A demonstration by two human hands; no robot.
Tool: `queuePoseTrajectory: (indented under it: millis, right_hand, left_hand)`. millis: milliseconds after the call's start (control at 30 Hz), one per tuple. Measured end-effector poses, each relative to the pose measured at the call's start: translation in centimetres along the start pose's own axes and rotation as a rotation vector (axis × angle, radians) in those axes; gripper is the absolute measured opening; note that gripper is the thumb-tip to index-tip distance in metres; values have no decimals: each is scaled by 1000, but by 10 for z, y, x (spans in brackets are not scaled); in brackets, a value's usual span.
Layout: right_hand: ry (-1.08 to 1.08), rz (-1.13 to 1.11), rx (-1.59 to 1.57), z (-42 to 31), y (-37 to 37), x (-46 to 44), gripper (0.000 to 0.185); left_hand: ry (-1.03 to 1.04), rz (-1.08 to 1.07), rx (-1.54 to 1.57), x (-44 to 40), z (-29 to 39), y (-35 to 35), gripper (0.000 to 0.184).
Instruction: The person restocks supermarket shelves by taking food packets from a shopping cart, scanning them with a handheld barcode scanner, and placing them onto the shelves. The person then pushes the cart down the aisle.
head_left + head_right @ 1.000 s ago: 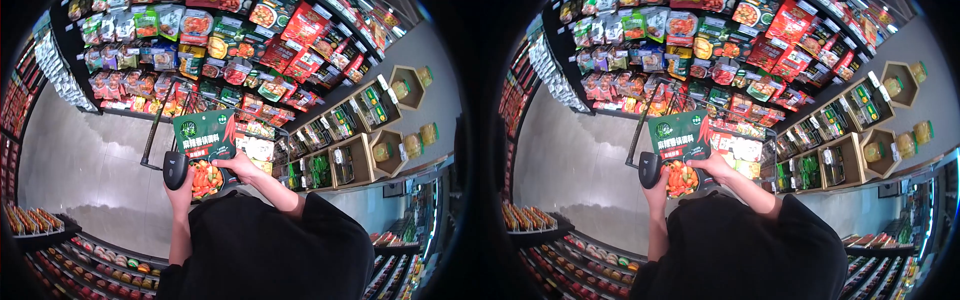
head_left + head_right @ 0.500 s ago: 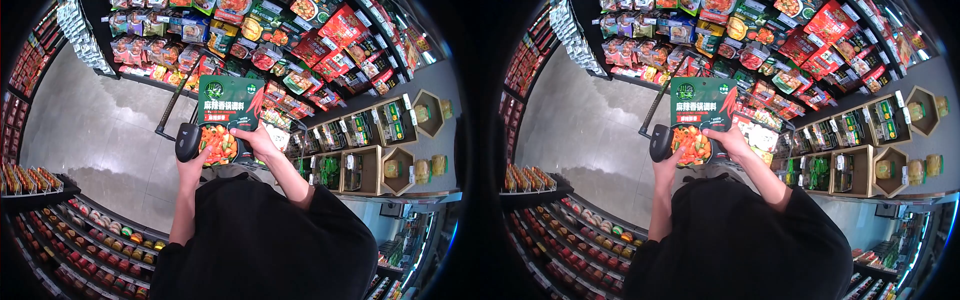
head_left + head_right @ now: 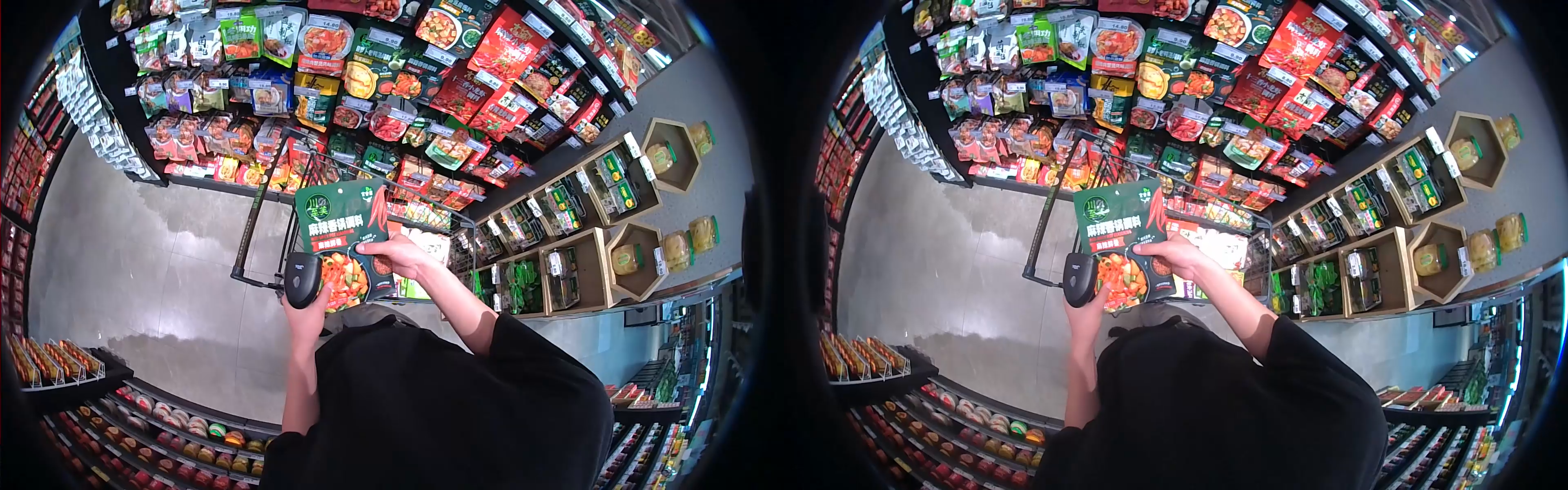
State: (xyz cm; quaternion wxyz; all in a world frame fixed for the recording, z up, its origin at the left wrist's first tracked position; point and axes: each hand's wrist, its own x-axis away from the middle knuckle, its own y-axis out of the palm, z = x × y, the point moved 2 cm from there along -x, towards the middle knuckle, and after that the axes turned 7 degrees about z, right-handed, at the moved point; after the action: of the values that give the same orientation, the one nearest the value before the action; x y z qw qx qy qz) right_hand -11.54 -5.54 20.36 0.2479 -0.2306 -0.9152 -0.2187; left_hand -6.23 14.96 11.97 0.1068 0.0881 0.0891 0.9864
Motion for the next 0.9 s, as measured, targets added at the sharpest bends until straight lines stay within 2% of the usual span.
queuePoseTrajectory:
  millis: [67,133,167,200,267,367,467,500,600,733,800,867,900]
  right_hand:
    - [-9,49,16,10,-6,-7,34]
    - [-7,174,96,13,-11,-8,31]
    - [-76,194,80,22,-18,-19,23]
    - [-77,192,74,27,-30,-26,23]
    - [-114,324,128,22,-44,-27,16]
    - [-266,356,39,9,-78,-48,18]
    - [-329,303,-150,-28,-108,-55,27]
    - [-331,344,-122,-37,-114,-56,29]
    - [-338,406,-50,-45,-142,-81,19]
    - [-399,378,-118,-71,-153,-94,22]
    - [-399,358,-160,-85,-162,-105,25]
    - [-371,428,-67,-107,-173,-116,25]
    - [-257,504,79,-114,-194,-137,33]
  left_hand:
    - [-98,-120,-80,-3,9,6,32]
    - [-95,-112,-105,-7,8,11,29]
    - [-110,-118,-142,-9,5,12,29]
    - [-128,-124,-182,-11,1,12,29]
    - [-85,-96,-186,-19,-19,10,23]
    - [-254,49,-145,-35,-42,-9,20]
    - [-214,180,-273,-58,-64,-34,22]
    - [-212,198,-295,-63,-70,-37,20]
    - [-135,164,-419,-77,-88,-46,18]
    - [-122,256,-418,-87,-81,-37,15]
    - [-82,241,-524,-90,-76,-32,14]
    - [-46,266,-551,-95,-79,-28,15]
    - [-4,260,-577,-97,-81,-28,16]
